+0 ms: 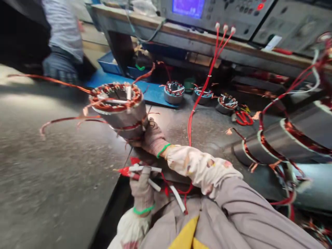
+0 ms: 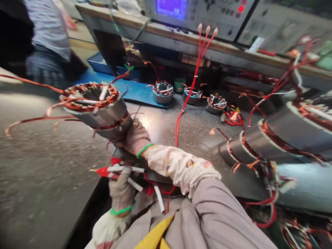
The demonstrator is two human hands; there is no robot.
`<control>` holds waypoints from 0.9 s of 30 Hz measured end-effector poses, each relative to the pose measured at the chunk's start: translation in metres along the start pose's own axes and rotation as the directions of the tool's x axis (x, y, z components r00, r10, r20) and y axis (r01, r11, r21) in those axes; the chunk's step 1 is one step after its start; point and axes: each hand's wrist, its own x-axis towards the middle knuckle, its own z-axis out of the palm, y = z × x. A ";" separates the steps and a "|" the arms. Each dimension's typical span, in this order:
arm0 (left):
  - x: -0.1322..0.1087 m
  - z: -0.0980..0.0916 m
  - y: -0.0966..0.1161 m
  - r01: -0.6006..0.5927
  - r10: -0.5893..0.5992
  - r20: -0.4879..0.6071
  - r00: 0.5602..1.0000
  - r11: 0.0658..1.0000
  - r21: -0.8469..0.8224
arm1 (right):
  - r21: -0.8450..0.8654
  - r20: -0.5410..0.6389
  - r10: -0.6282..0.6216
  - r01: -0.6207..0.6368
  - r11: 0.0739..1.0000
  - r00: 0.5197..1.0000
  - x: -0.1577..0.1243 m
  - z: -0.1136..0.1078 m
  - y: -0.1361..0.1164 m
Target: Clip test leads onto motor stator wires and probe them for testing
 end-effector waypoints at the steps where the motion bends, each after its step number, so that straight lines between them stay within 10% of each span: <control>1: -0.001 0.000 0.001 0.010 -0.010 0.004 1.000 1.000 -0.025 | 0.018 0.017 -0.015 0.015 1.000 1.000 0.009 0.001 -0.014; 5: -0.006 -0.002 0.007 0.074 -0.063 0.087 0.994 0.989 -0.126 | 0.195 0.230 -0.225 0.181 0.964 0.947 0.002 -0.030 -0.036; 10: -0.006 -0.007 0.007 0.104 -0.075 0.182 0.980 0.983 -0.154 | -0.001 0.301 -0.050 0.053 0.999 0.952 -0.125 -0.080 -0.002; 14: -0.006 -0.002 0.005 0.074 -0.046 0.175 0.983 0.985 -0.156 | -0.394 0.410 0.175 0.001 0.919 0.895 -0.214 -0.055 0.017; 19: -0.008 -0.007 0.013 0.075 -0.038 0.209 0.977 0.982 -0.172 | -0.429 0.411 0.177 0.018 0.903 0.894 -0.240 -0.023 0.039; 24: -0.029 -0.037 0.029 -0.116 0.119 0.050 0.992 0.992 -0.052 | 0.168 0.021 -0.055 0.051 0.984 0.998 -0.288 -0.073 0.074; 27: -0.053 -0.029 0.028 0.075 -0.077 0.287 0.955 0.997 0.019 | 0.286 -0.350 -0.120 0.228 0.931 0.929 -0.302 -0.078 0.073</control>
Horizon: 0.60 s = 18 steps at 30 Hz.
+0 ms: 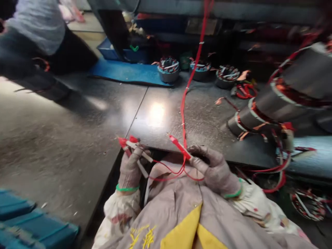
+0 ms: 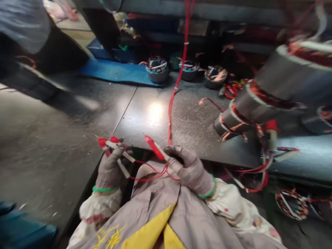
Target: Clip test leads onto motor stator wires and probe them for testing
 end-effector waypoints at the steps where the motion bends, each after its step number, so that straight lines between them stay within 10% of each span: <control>1: -0.007 0.012 -0.002 0.080 -0.080 0.129 0.988 0.997 0.010 | -0.021 -0.019 -0.089 0.089 0.996 0.996 0.001 0.004 -0.002; 5: -0.031 0.071 -0.006 0.142 -0.159 0.407 0.900 0.987 0.073 | -0.159 0.102 -0.257 0.271 0.949 0.961 0.000 0.001 0.002; 7: -0.032 0.092 -0.004 0.125 -0.161 0.411 0.898 0.986 0.114 | -0.287 -0.155 -0.199 0.148 0.946 0.968 -0.018 -0.029 0.014; 10: -0.018 0.108 0.003 0.100 -0.166 0.362 0.917 0.976 0.195 | -0.424 -0.693 -0.129 -0.255 0.869 0.709 -0.054 -0.093 0.042; 12: -0.002 0.117 0.006 0.067 -0.157 0.356 0.921 0.965 0.253 | -0.360 -0.819 -0.056 -0.436 0.825 0.571 -0.062 -0.133 0.062; 18: 0.052 0.146 0.034 -0.219 0.063 0.441 0.895 0.924 0.312 | -0.042 -0.632 0.314 -0.436 0.899 0.709 -0.007 -0.175 0.086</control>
